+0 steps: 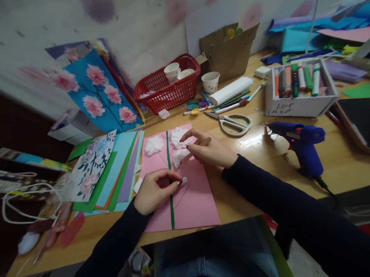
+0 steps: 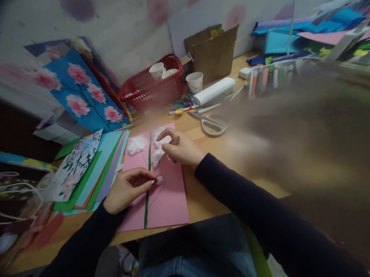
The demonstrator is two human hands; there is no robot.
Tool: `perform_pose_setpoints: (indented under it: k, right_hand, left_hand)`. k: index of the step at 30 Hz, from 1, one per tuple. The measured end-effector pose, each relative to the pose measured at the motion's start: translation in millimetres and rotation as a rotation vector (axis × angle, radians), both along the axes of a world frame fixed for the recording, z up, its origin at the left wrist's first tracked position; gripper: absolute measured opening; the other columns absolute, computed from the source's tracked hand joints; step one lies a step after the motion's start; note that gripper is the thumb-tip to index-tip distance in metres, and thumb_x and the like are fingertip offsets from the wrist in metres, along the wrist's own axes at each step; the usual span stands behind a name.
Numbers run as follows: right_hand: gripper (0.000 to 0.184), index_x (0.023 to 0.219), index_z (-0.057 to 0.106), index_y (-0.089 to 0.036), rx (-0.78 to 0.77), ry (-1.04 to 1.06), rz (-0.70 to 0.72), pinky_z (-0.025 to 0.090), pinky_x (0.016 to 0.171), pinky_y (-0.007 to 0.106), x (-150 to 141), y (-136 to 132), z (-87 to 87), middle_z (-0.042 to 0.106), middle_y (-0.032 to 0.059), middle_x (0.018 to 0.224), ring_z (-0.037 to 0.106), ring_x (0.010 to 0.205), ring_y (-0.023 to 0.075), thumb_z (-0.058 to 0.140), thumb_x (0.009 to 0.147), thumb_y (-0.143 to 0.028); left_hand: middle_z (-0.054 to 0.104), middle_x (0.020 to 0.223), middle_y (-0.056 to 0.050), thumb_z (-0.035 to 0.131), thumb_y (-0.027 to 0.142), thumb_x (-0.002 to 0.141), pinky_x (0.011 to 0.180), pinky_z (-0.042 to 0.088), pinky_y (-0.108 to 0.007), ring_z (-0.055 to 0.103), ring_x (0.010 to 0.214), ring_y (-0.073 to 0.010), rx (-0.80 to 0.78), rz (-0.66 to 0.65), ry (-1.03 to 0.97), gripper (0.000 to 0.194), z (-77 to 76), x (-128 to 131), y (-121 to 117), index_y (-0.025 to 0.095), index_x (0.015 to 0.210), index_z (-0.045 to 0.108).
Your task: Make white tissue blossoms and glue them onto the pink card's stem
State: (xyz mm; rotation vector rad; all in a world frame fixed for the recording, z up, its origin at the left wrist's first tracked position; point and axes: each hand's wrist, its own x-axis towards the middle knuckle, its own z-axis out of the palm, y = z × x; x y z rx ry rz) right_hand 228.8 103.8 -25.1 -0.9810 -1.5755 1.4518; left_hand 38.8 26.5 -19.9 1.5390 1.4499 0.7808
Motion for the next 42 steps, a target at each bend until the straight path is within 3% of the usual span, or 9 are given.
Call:
perform_pose_setpoints:
  k: [7, 15, 19, 32, 37, 40, 42]
  right_hand:
    - [0.026, 0.092, 0.054, -0.019, 0.011, 0.019, -0.045, 0.032, 0.037, 0.017, -4, -3, 3.1, 0.048, -0.0113, 0.039, 0.044, 0.033, 0.0086, 0.047, 0.072, -0.004]
    - [0.029, 0.094, 0.054, -0.019, 0.007, 0.035, -0.163, 0.027, 0.037, 0.019, -2, -3, 6.3, 0.043, -0.0122, 0.036, 0.044, 0.032, 0.0105, 0.044, 0.07, -0.006]
    - [0.029, 0.094, 0.056, -0.018, 0.097, 0.013, -0.1, 0.03, 0.042, 0.02, 1, -5, 5.7, 0.042, -0.0116, 0.039, 0.041, 0.035, 0.0096, 0.045, 0.069, -0.006]
    - [0.035, 0.103, 0.061, -0.014, 0.267, -0.147, -0.039, 0.036, 0.049, 0.021, -4, -6, -2.0, 0.062, -0.0034, 0.054, 0.053, 0.044, 0.0113, 0.046, 0.073, -0.004]
    - [0.035, 0.105, 0.056, -0.016, 0.217, -0.168, -0.022, 0.035, 0.045, 0.02, -4, -6, -3.2, 0.067, -0.0026, 0.06, 0.045, 0.036, 0.0087, 0.045, 0.074, -0.005]
    - [0.035, 0.106, 0.054, -0.017, 0.153, -0.236, -0.009, 0.036, 0.043, 0.02, -8, -4, 5.8, 0.065, -0.0034, 0.057, 0.047, 0.037, 0.01, 0.045, 0.075, -0.005]
    - [0.033, 0.105, 0.055, -0.016, 0.162, -0.343, 0.01, 0.036, 0.044, 0.021, -15, -1, 15.8, 0.063, -0.0033, 0.054, 0.051, 0.039, 0.0112, 0.047, 0.074, -0.005]
  left_hand:
    - [0.076, 0.077, -0.006, 0.072, 0.017, 0.066, 0.07, 0.057, -0.03, 0.071, 0.071, -0.0186, 0.076, 0.091, 0.023, 0.008, -4.3, -5, 17, 0.016, 0.074, 0.074]
    - [0.077, 0.08, -0.006, 0.067, 0.018, 0.068, 0.074, 0.057, -0.034, 0.072, 0.074, -0.0202, 0.176, 0.093, 0.127, 0.013, -17.6, -6, 38, 0.016, 0.078, 0.075]
    - [0.077, 0.08, -0.006, 0.067, 0.018, 0.068, 0.073, 0.057, -0.034, 0.072, 0.074, -0.02, 0.189, 0.086, 0.147, 0.013, -18.0, -7, 38, 0.016, 0.079, 0.074]
    - [0.076, 0.083, -0.008, 0.064, 0.017, 0.07, 0.076, 0.057, -0.036, 0.071, 0.077, -0.02, 0.224, 0.044, 0.181, 0.016, -21.1, -9, 41, 0.015, 0.082, 0.074]
    - [0.076, 0.085, -0.006, 0.064, 0.02, 0.072, 0.071, 0.059, -0.032, 0.072, 0.077, -0.0189, 0.22, 0.056, 0.164, 0.016, -11.9, -12, 36, 0.016, 0.085, 0.073]
    - [0.076, 0.086, -0.006, 0.063, 0.02, 0.075, 0.068, 0.059, -0.03, 0.072, 0.08, -0.0192, 0.241, 0.038, 0.222, 0.016, 0.0, -20, 24, 0.017, 0.087, 0.072]
    - [0.077, 0.091, -0.006, 0.06, 0.019, 0.079, 0.075, 0.059, -0.033, 0.072, 0.085, -0.0202, 0.302, -0.028, 0.329, 0.016, 5.6, -26, 12, 0.018, 0.09, 0.072]
